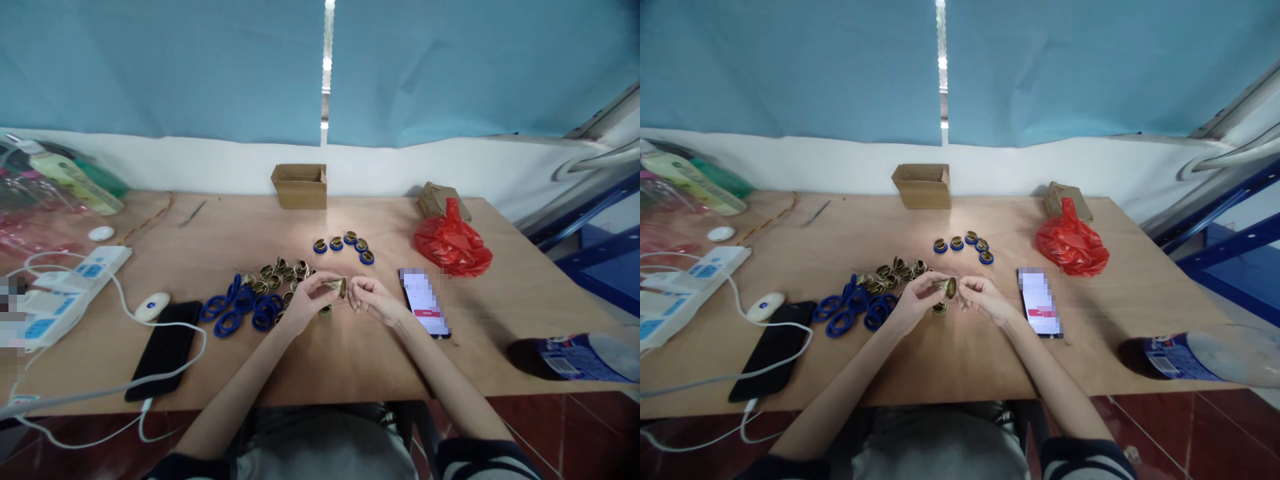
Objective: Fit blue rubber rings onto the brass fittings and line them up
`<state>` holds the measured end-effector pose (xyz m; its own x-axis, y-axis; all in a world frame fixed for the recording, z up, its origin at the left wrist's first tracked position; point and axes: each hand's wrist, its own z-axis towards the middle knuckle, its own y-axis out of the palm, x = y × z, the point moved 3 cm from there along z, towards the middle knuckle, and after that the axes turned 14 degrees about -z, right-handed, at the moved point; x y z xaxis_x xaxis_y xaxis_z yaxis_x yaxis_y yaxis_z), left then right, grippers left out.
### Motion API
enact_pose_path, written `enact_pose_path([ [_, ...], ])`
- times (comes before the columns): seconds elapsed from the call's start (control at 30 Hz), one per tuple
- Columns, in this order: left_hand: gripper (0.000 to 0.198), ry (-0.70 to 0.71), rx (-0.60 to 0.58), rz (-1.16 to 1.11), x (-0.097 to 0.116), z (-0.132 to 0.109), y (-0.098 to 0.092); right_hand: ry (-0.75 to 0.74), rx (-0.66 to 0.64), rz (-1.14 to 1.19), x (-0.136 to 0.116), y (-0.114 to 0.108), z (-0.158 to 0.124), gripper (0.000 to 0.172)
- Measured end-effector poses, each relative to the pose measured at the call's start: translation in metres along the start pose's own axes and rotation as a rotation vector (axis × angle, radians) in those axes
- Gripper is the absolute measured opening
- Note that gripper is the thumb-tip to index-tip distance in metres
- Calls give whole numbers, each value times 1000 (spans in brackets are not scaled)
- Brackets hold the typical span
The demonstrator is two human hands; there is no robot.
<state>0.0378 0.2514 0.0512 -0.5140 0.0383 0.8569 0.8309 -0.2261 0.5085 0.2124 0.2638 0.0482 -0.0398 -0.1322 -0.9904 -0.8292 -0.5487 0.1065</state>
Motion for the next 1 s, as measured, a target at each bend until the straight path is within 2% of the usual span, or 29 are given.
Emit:
enact_pose_path([
  [0.37,23,-23,-7,-11,1,-1,2,41,-20,111,11,3,4,44],
  [0.7,23,-21,-4,-5,0,-1,2,38,-43,113,10,4,3,38],
  [1.0,23,-10,-5,-2,0,-1,0,13,17,97,6,8,3,36],
])
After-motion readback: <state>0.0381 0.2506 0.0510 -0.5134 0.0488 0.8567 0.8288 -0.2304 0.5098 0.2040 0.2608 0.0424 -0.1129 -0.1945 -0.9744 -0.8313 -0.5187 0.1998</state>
